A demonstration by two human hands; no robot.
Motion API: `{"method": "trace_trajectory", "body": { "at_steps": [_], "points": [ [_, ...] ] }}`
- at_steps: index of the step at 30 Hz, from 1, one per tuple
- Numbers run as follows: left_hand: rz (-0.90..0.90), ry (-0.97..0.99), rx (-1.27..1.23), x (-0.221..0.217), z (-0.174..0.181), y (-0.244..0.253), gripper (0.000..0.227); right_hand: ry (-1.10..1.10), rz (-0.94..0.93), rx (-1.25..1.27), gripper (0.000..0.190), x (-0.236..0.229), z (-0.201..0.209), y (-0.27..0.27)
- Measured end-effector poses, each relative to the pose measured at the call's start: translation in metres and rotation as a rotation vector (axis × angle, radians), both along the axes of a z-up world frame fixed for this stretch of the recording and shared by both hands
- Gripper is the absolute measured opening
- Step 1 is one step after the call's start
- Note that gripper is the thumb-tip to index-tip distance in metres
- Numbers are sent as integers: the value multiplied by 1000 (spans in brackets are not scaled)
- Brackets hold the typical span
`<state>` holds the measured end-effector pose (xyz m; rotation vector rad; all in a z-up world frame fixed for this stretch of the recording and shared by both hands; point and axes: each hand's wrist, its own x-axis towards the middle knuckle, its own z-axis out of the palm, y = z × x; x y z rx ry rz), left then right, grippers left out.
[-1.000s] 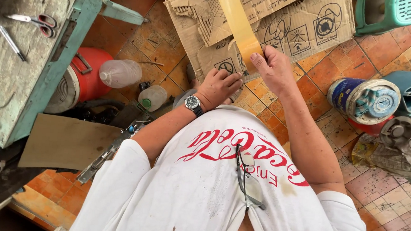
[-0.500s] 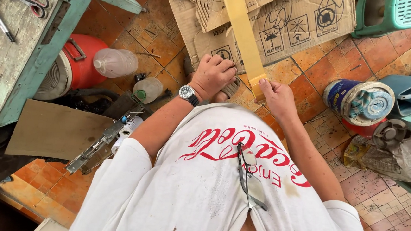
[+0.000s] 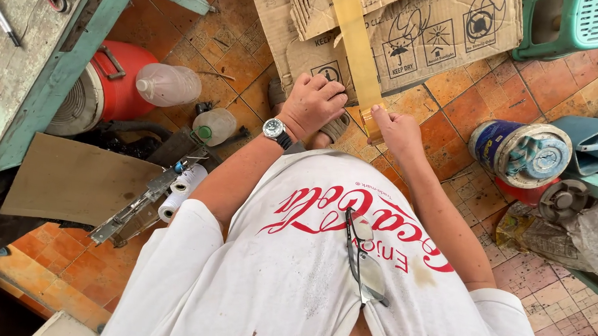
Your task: The person seals a cardboard box by applying adhesive tape across the flaps and edges using a roll of tape, occasionally using shears to cut the tape.
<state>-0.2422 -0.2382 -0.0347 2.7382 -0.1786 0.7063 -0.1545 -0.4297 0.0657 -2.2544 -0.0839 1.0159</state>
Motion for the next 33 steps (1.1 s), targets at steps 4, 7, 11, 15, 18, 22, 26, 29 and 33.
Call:
{"method": "trace_trajectory", "body": {
  "at_steps": [4,7,11,15,18,22,26,29,33],
  "points": [
    [-14,7,-17,0,0,2,19,2,-18,-24,55,4,-24,-3],
    [-23,12,-25,0,1,2,19,-10,-13,-30,59,8,-56,-11],
    [-21,2,-27,2,8,1,21,-31,28,-57,65,12,-63,-8],
    [-29,12,-16,3,5,0,22,-19,61,-72,70,12,-39,5],
    [-9,10,-8,6,7,-1,22,-17,74,-69,67,13,-40,4],
    [3,-7,-40,29,10,-6,23,148,-48,33,61,22,-50,-2],
    [-31,-83,-21,63,-27,-20,15,68,48,-2,59,19,-49,2],
    [32,-14,-15,61,-34,-26,15,249,-73,97,56,29,-74,-12],
    [130,110,61,40,-5,8,15,225,40,-22,58,30,-63,-6]
  ]
}}
